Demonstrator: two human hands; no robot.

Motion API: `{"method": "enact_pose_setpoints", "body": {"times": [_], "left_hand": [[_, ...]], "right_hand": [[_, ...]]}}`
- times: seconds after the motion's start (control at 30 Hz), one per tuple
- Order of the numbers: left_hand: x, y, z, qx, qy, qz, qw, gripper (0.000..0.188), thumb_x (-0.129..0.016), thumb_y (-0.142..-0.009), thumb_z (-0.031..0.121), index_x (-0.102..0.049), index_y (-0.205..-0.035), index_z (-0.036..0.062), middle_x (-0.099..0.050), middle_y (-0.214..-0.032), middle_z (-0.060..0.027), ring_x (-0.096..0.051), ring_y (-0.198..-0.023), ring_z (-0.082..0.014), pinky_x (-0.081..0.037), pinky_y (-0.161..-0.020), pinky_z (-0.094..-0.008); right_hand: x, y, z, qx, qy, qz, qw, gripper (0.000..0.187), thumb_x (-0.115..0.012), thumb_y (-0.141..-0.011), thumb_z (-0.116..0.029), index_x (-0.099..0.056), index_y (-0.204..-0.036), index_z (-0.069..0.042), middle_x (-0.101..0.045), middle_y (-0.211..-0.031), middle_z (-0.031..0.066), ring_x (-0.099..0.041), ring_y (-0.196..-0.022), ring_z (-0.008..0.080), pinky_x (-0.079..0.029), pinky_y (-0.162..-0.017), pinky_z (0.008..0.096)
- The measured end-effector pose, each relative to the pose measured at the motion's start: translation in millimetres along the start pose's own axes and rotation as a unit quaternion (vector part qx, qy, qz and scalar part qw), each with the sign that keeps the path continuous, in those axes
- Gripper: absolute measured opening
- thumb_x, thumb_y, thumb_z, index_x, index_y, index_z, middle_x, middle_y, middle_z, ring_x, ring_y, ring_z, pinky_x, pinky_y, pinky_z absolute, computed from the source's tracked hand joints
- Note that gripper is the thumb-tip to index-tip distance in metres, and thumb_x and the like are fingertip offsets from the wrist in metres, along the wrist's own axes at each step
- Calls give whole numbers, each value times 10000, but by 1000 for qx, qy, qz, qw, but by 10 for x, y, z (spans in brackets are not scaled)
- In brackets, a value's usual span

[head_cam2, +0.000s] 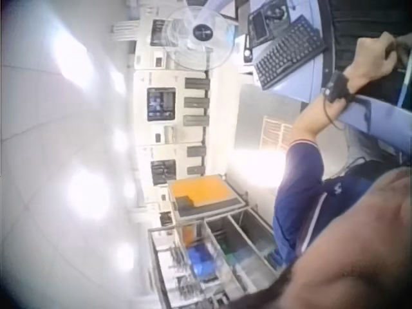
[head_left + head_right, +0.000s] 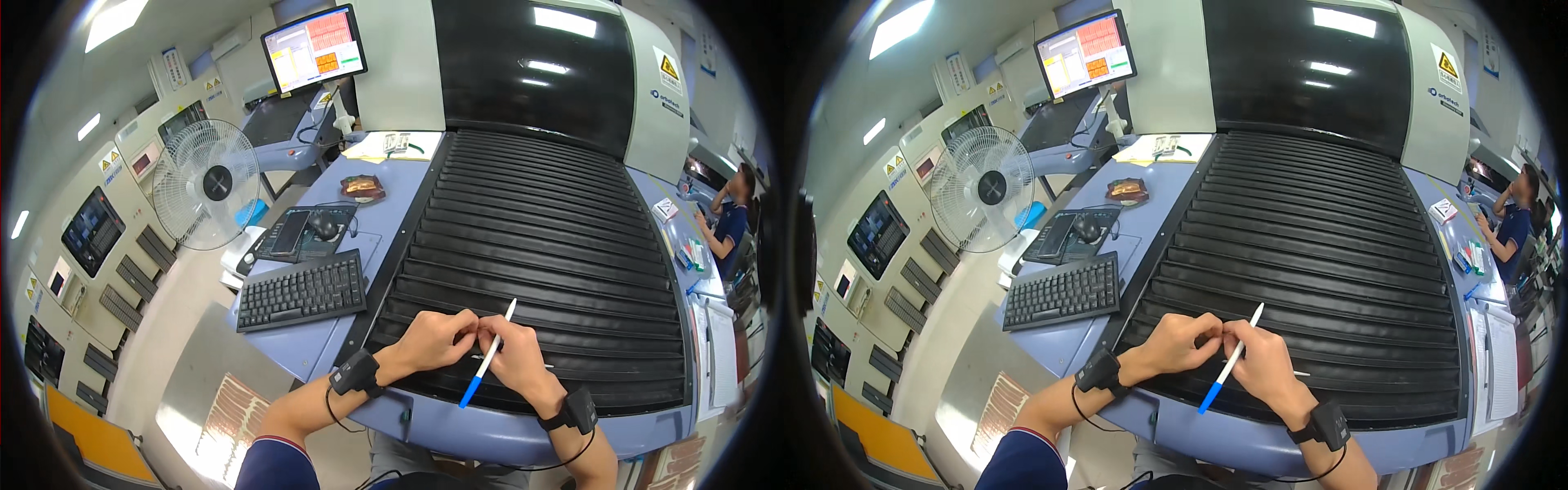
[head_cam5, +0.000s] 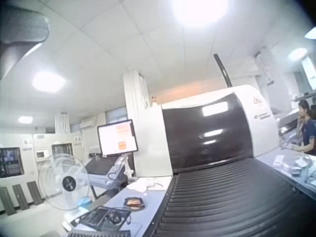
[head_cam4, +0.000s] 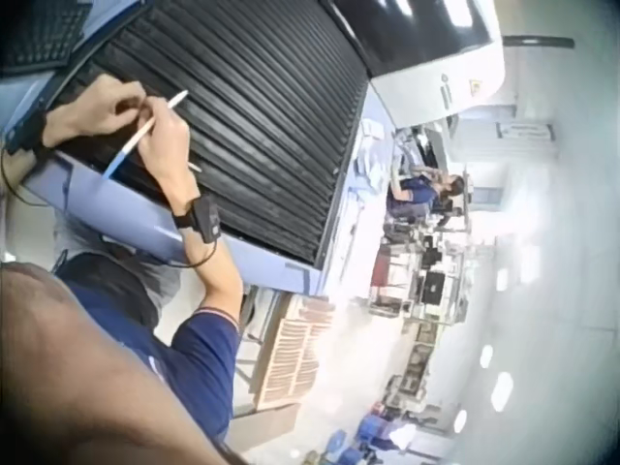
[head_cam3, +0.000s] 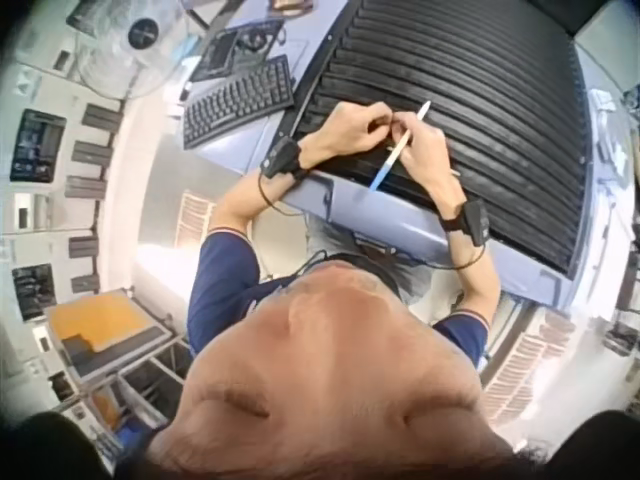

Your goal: Inspecting and marking copper-colored electrical components or sheets with a marker at an inspection station.

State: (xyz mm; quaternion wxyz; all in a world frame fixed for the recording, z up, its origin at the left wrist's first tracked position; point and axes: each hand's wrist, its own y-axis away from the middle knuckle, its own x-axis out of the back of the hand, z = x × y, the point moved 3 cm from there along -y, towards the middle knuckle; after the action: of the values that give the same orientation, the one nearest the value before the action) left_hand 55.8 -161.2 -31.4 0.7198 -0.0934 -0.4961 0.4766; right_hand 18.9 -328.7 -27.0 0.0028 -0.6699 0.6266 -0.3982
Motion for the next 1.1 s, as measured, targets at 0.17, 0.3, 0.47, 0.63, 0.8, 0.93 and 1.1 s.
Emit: {"method": "enact_pose_setpoints", "body": {"times": [0.17, 0.3, 0.47, 0.63, 0.8, 0.93, 1.1], "left_hand": [[-2, 36, -30, 10, -6, -14, 1000, 127, -718, -838, 60, -640, -937, 46, -699, -714, -88, -693, -583, -231, -546, -538, -312], [35, 54, -32, 0, 4, -1, 1000, 136, -722, -838, 58, -635, -941, 41, -704, -722, -96, -696, -591, -235, -553, -549, -315], [8, 4, -21, 22, -5, -37, 999, 143, -728, -837, 57, -632, -941, 38, -711, -735, -106, -717, -628, -248, -562, -567, -317], [35, 13, -59, -1, -19, -22, 1000, 150, -737, -837, 40, -633, -943, 27, -725, -758, -110, -736, -659, -223, -576, -601, -289], [105, -39, -110, 6, -45, 38, 998, 140, -745, -855, 43, -627, -927, 17, -708, -729, -89, -723, -634, -197, -567, -584, -286], [213, -44, -219, 48, -52, 67, 995, 117, -726, -884, 59, -626, -927, 15, -699, -721, -90, -714, -630, -164, -550, -578, -267], [360, -77, -351, 93, -58, 115, 987, 110, -707, -892, 45, -610, -911, -4, -711, -727, -106, -742, -681, -190, -560, -616, -273]], "right_hand": [[-33, 9, -1, 8, -2, 5, 1000, 234, -660, -787, 46, -645, -1002, -46, -678, -733, 93, -691, -683, 319, -534, -608, 390], [-59, -10, -10, 22, 6, 5, 1000, 211, -658, -794, 34, -634, -991, -37, -677, -733, 105, -686, -662, 324, -528, -586, 396], [-26, -8, 27, 20, -3, 7, 1000, 170, -653, -827, 13, -634, -990, -31, -678, -732, 142, -688, -682, 353, -533, -602, 411], [-24, -45, 44, 24, -4, -6, 1000, 146, -654, -879, -53, -639, -1022, -29, -693, -782, 167, -696, -736, 374, -546, -638, 434], [11, -6, 109, 32, -12, 32, 999, 222, -671, -848, -32, -635, -1067, -30, -706, -801, 141, -704, -740, 350, -548, -646, 426], [132, -46, 83, 35, 32, 63, 997, 236, -679, -844, -10, -646, -1077, -36, -705, -806, 128, -705, -733, 325, -555, -656, 411], [386, -129, 150, 12, 37, 148, 988, 211, -660, -869, 10, -654, -1079, -12, -723, -870, 188, -724, -847, 367, -575, -723, 398]]}}
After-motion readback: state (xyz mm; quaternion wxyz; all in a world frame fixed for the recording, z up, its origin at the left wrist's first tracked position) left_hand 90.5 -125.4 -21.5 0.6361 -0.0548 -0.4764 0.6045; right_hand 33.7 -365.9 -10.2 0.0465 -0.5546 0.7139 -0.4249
